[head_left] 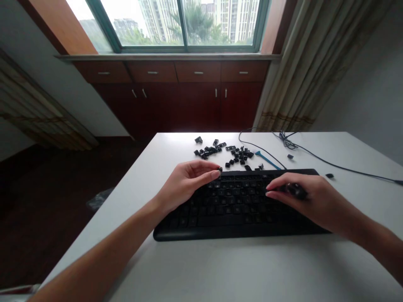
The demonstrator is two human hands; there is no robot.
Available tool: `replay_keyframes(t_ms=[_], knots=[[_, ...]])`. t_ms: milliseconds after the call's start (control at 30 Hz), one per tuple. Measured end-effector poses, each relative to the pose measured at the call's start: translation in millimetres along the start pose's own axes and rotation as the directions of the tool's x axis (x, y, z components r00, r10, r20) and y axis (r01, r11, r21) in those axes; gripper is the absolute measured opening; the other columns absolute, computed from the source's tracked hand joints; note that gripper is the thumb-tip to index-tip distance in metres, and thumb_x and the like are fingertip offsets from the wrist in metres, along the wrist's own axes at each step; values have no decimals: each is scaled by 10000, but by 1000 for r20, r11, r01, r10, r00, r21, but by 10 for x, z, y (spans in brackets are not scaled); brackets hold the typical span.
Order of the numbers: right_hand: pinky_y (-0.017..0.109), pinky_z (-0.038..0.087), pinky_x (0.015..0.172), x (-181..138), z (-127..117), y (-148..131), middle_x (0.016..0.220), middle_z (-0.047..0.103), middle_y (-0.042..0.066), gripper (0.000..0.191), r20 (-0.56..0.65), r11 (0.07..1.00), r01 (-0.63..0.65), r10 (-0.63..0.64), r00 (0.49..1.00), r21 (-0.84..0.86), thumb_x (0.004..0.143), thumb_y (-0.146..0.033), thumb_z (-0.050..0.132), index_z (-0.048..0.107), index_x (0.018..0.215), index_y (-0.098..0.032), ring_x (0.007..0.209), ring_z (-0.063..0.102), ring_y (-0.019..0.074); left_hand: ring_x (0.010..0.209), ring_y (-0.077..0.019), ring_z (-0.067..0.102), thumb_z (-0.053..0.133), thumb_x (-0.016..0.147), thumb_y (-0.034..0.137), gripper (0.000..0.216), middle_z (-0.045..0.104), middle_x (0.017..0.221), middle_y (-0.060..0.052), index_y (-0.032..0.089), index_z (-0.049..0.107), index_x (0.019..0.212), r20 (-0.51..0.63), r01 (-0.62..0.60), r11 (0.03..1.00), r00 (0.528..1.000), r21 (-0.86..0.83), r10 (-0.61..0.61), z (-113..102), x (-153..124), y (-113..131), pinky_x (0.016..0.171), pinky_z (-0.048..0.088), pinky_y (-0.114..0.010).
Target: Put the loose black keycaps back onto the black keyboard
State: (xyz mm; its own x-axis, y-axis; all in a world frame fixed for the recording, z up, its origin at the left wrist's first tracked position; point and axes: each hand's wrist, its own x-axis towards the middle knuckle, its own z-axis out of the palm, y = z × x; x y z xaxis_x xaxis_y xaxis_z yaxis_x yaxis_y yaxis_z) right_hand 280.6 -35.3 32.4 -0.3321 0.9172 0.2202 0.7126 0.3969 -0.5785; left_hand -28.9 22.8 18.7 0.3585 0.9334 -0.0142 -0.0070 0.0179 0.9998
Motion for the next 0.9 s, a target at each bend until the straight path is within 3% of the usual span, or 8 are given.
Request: replay_keyframes(t_ms=[133, 300, 667, 900], knots=[[299, 549, 780, -213, 98, 112, 1020, 720, 21, 160, 36, 963, 228, -225, 974, -143, 951, -300, 611, 673, 1091, -253, 885, 692, 171, 876, -115, 684, 772, 825, 259, 233, 759, 1018, -59, 177, 754, 1042, 63, 86, 976, 995, -202, -75, 63, -13, -20, 801, 541, -181], [299, 561, 728, -313, 119, 216, 1167, 659, 52, 288, 78, 935, 260, -249, 965, -242, 961, -290, 591, 618, 1246, -262, 857, 692, 171, 774, -83, 664, 729, 866, 220, 166, 734, 996, -52, 138, 749, 1009, 151, 201, 835, 978, -512, -143, 65, 9, -35, 766, 567, -194], [298, 579, 703, -257, 85, 244, 1203, 605, 61, 317, 136, 934, 254, -226, 965, -252, 979, -309, 550, 600, 1292, -286, 793, 687, 157, 748, -75, 660, 748, 849, 200, 189, 730, 987, -74, 113, 740, 1017, 154, 246, 823, 969, -511, -194, 63, 15, -96, 751, 572, -186], [280, 579, 744, -196, 108, 203, 1220, 631, 80, 351, 122, 914, 349, -330, 936, -208, 967, -206, 551, 597, 1312, -247, 907, 695, 180, 784, -77, 657, 736, 860, 205, 204, 724, 1022, -79, 119, 737, 1046, 182, 248, 830, 967, -500, -179, 51, 21, -105, 771, 567, -188]])
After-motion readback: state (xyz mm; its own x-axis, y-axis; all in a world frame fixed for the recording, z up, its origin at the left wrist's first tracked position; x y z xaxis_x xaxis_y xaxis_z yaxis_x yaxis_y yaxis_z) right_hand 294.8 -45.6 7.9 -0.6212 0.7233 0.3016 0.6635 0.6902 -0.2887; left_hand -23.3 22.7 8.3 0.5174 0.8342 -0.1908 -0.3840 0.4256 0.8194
